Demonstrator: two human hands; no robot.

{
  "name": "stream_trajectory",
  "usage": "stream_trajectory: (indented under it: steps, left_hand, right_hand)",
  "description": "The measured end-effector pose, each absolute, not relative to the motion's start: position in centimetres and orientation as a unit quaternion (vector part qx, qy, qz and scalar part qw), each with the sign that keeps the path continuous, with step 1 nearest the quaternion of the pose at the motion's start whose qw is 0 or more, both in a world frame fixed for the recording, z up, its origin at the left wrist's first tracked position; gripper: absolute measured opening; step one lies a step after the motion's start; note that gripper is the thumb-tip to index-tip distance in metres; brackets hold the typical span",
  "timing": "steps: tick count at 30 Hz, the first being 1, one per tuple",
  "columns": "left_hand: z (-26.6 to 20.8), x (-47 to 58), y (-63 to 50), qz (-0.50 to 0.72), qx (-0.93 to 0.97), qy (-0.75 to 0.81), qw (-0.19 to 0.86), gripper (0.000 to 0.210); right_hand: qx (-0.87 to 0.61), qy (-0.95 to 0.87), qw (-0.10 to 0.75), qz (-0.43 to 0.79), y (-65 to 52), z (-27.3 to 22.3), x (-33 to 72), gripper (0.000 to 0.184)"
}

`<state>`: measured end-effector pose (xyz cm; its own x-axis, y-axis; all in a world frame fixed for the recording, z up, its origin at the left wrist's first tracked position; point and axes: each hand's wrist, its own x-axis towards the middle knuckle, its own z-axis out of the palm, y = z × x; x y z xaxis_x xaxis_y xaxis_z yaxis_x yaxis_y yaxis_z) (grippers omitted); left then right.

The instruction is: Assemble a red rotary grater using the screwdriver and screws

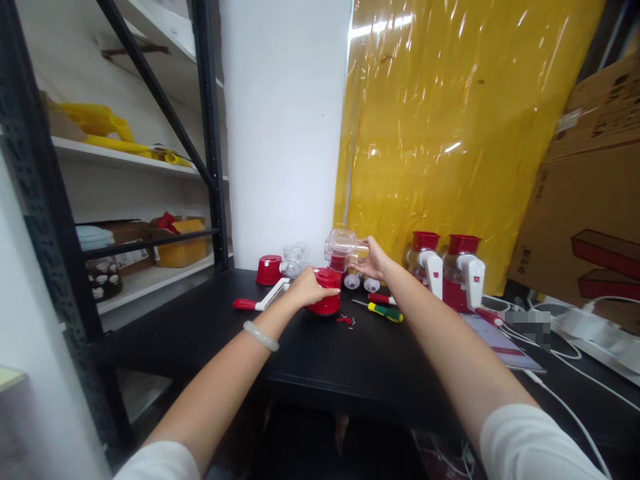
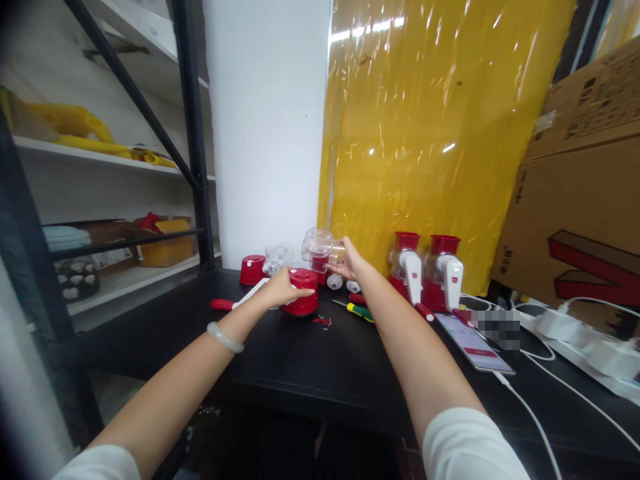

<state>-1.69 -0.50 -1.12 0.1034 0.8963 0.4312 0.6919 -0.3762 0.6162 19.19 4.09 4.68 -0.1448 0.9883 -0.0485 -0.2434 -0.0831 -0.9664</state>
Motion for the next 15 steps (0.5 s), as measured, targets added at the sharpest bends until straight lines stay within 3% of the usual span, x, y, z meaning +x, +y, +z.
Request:
stream_trajectory:
  steps: [4, 7, 15]
  left_hand:
    - [-1.5, -0.5, 2.0, 0.388, 0.718, 0.560, 0.146, 0.060]
    - [-2.3, 0.3, 2.3, 0.406, 0.712, 0.555, 0.138, 0.055]
    - [-4.0, 0.1, 2.7, 0.409, 0.742, 0.492, 0.203, 0.044]
  right_hand:
    - [-0.414, -0.488, 0.562, 0.524, 3.3, 4.4, 19.0, 0.031]
    - [-0.393, -0.506, 0.601, 0.478, 3.1, 3.5, 18.7, 0.042]
    - [-0.327, -0.558, 0.618, 0.446, 4.2, 1.4, 18.8, 0.052]
